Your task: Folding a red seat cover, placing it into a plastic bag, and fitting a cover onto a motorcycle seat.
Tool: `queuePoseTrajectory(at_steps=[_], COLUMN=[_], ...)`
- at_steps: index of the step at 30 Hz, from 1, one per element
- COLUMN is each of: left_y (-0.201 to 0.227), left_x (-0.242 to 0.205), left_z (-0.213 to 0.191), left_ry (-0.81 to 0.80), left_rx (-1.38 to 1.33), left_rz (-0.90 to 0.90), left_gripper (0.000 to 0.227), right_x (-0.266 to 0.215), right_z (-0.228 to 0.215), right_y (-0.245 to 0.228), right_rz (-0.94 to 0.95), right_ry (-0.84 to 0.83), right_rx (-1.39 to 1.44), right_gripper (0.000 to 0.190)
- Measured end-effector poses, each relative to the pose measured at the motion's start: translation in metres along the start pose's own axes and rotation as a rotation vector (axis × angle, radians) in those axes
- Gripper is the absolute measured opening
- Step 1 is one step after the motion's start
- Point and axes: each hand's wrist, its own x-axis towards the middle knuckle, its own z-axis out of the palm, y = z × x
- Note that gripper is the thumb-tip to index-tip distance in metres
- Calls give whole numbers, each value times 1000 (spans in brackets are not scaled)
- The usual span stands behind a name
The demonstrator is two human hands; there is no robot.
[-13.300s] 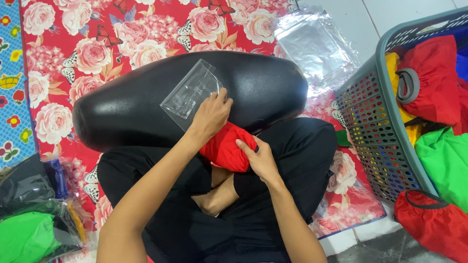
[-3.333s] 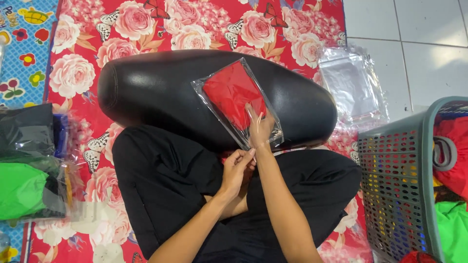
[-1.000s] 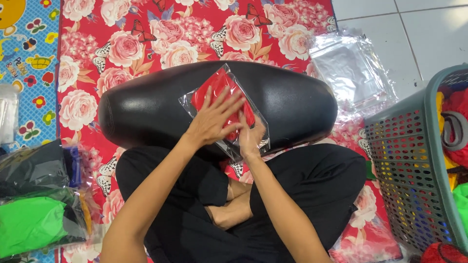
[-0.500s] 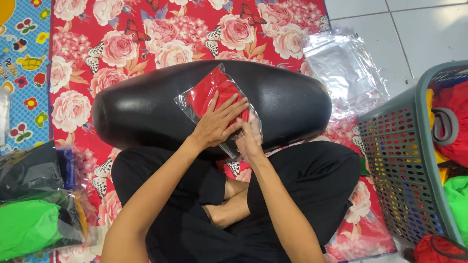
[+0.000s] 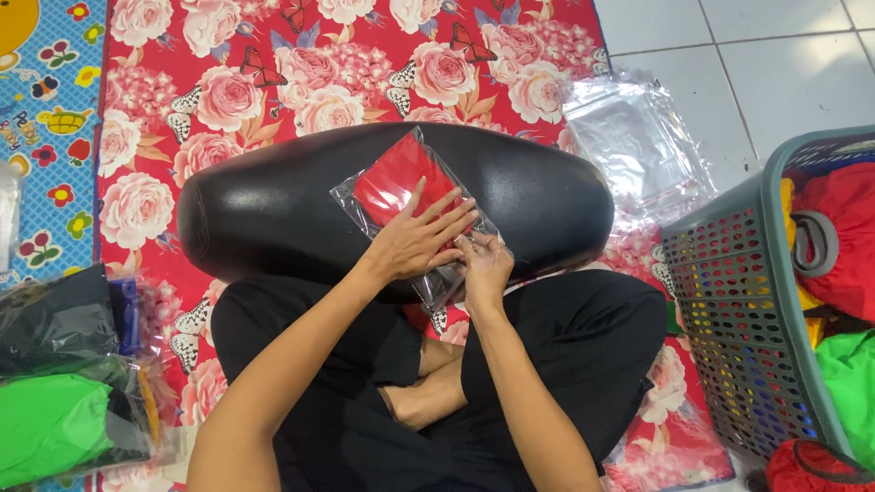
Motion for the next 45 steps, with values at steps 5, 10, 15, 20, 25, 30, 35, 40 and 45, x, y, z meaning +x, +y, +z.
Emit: queuePoseTrajectory(at_steps=[5,10,15,20,25,30,35,40,45], left_y=[-2,-4,-3,-5,-5,-5,-5,-9,-17], left_x=[-3,-2,-4,-11,-12,-12,-16,-19,-31], left_z=[5,3,9,18,17,16,31,35,34], left_ry=[0,-9,0,-10,-62,-62,16,28,-275], left_rx=[18,-39,-53,-47,-22,-9,-36,-42,144], left_rz=[9,-2,5,-1,0,10,11,5,84], left_gripper=[66,69,66,65,64,59,57,55,44], right_x=[-7,-26,-37,-35,-49,-60,-88,-35,9], right_z=[3,7,14,8,-7,-50,-58,4,65], right_y=[7,-5,-13,-15,-38,-62,-115,-84,-53], right_rz=[-3,-7,-102,-128,-108,27,-271,-1361,-1532], right_ry=[48,48,65,64,45,-206,-173,-150,-596], right_rx=[129,206,213,99,52,-551,-1547,-1190,-1178], right_gripper=[29,27,25,21,18,30,27,13,37])
